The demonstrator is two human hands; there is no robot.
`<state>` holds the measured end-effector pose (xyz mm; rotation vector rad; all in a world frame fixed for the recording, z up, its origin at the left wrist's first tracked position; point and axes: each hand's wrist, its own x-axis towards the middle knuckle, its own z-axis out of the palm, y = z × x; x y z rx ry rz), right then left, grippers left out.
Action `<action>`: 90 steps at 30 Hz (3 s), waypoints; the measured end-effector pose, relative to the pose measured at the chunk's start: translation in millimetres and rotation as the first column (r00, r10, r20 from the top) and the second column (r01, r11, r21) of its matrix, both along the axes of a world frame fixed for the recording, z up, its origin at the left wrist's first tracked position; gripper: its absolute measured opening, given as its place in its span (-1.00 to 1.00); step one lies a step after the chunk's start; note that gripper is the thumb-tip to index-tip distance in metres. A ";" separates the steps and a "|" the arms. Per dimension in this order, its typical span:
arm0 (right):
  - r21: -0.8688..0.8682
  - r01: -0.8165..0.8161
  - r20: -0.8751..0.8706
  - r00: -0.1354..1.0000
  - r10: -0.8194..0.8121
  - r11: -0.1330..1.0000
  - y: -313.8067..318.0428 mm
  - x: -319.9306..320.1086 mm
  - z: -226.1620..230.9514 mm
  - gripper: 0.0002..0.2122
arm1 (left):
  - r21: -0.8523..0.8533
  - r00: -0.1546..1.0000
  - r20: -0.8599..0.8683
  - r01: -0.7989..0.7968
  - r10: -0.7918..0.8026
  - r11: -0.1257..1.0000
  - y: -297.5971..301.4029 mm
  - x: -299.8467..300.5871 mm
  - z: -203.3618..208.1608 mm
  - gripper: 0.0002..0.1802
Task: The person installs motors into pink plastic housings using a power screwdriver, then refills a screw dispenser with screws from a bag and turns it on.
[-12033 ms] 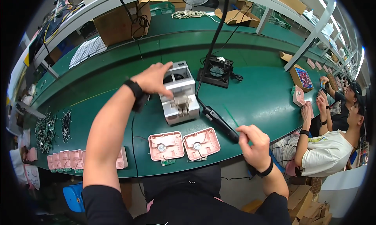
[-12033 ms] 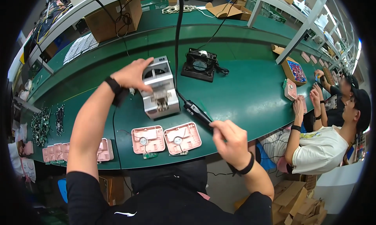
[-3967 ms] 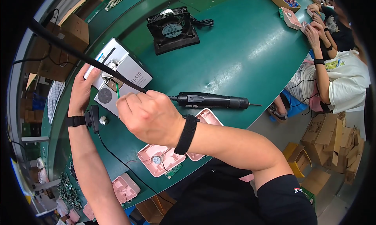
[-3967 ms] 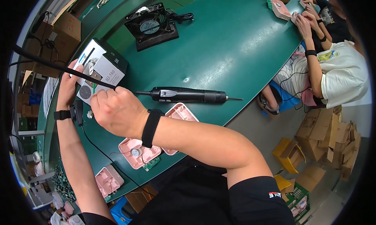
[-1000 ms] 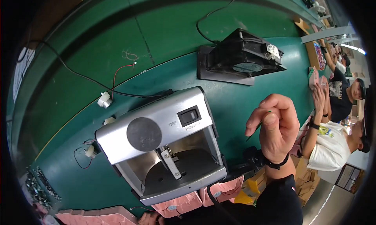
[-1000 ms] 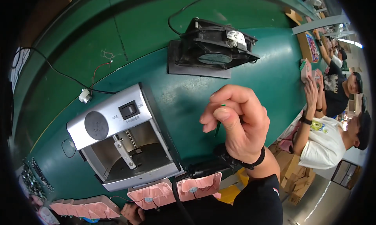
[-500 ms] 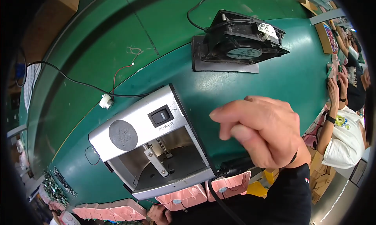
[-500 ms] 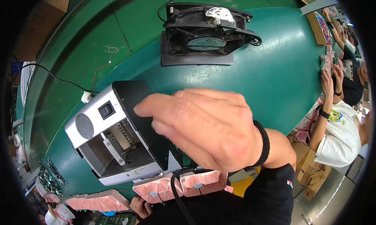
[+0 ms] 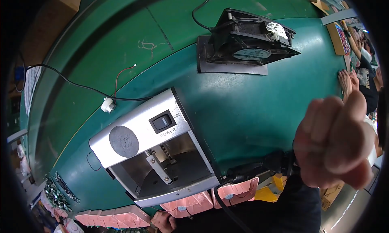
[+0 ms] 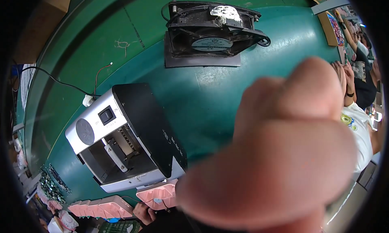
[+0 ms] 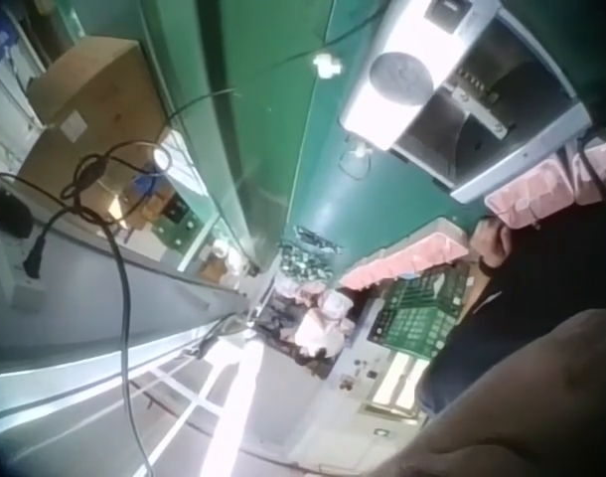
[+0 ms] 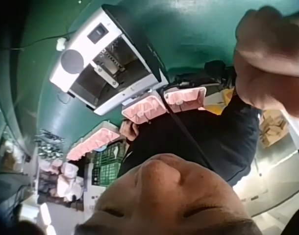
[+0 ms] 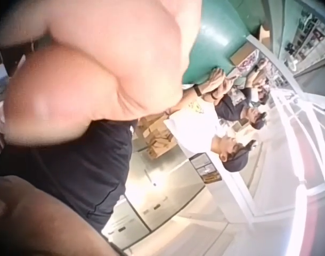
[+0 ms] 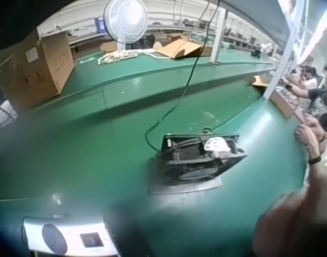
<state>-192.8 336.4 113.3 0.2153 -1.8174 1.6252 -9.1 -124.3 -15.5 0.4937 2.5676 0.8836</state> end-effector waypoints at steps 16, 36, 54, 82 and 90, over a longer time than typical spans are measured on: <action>0.540 -0.332 0.202 0.943 0.264 0.773 -56.8 -29.9 -9.1 -0.80 | 0.081 0.995 -0.081 -0.050 0.057 0.995 15.0 -8.1 8.1 -0.84; 0.564 0.054 -0.107 0.994 0.008 0.824 -61.9 -35.8 -20.0 -0.77 | 0.112 0.992 -0.104 -0.065 0.076 0.992 6.1 -1.3 -8.9 -0.81; 0.715 -0.122 -0.030 0.978 0.205 0.689 -47.0 -36.5 -1.9 -0.76 | 0.107 0.997 -0.075 -0.025 0.033 0.994 6.3 -7.2 1.2 -0.84; 0.165 -0.354 0.738 0.663 0.123 0.921 20.7 4.6 -109.6 -0.67 | 0.074 0.993 -0.119 -0.006 0.015 0.997 4.6 -10.1 -6.6 -0.86; 0.074 -0.395 0.758 0.619 0.206 0.916 26.8 -5.6 -113.0 -0.65 | 0.045 0.991 -0.131 0.012 -0.006 0.999 6.3 -7.1 -0.6 -0.87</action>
